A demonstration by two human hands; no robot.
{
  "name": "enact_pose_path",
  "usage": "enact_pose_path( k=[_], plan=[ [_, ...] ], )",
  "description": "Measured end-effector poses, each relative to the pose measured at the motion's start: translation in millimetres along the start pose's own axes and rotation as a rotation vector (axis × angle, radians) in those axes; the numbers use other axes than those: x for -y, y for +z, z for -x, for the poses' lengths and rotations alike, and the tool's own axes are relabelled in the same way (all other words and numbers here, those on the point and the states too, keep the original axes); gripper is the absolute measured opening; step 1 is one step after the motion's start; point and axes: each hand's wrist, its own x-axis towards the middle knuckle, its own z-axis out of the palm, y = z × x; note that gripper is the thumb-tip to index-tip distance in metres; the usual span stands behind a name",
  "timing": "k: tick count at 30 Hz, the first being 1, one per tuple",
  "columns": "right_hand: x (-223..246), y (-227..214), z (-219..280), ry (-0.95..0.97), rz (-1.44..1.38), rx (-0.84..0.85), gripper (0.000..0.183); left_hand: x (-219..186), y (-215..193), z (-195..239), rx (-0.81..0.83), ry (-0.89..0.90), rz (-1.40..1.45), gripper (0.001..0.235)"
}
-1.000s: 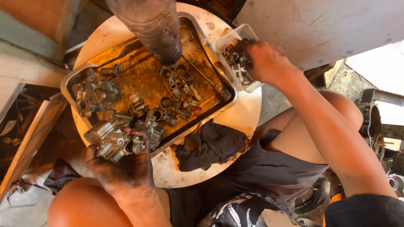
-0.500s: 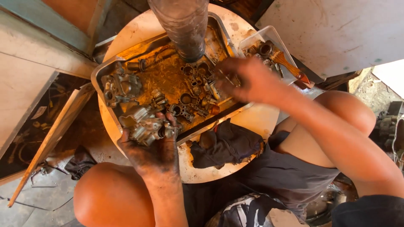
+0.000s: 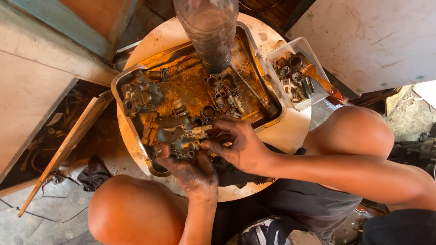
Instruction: Cleaning and disassembling engine components using a screwdriver and solvent in a tray.
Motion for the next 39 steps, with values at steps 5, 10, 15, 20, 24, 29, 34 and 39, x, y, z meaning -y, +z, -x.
enact_pose_path(
  k=[5,10,15,20,24,29,34,39],
  plan=[
    [5.6,-1.3,-1.0,0.084,-0.244,0.005,0.036,-14.4,9.5,-8.7,-0.124,-0.313,0.299,0.071],
    [5.7,-5.9,-2.8,0.183,-0.433,0.061,0.044,-32.0,15.5,-15.3,-0.247,-0.626,0.608,0.077],
    [17.2,-2.5,-20.1,0.096,-0.329,0.16,0.06,-50.4,14.5,-26.6,-0.399,-1.017,1.045,0.086],
    [-7.3,5.4,-6.9,0.063,-0.417,0.102,0.043,-74.3,7.1,-38.4,-0.416,-1.135,1.069,0.077],
    [-0.5,-14.1,-17.4,-0.016,-0.317,0.116,0.041,-83.0,2.9,-63.4,-0.459,-1.107,1.058,0.086],
    [16.6,-21.0,-22.8,-0.013,-0.338,0.153,0.038,-96.7,-2.8,-64.6,-0.546,-1.063,1.115,0.074],
    [28.8,-34.9,-24.9,0.032,-0.32,0.179,0.033,-92.2,-7.0,-68.1,-0.564,-1.019,1.169,0.068],
    [40.2,-76.4,-23.0,0.152,-0.167,0.201,0.026,-83.4,-9.4,-68.1,-0.518,-0.962,1.269,0.066]
  ],
)
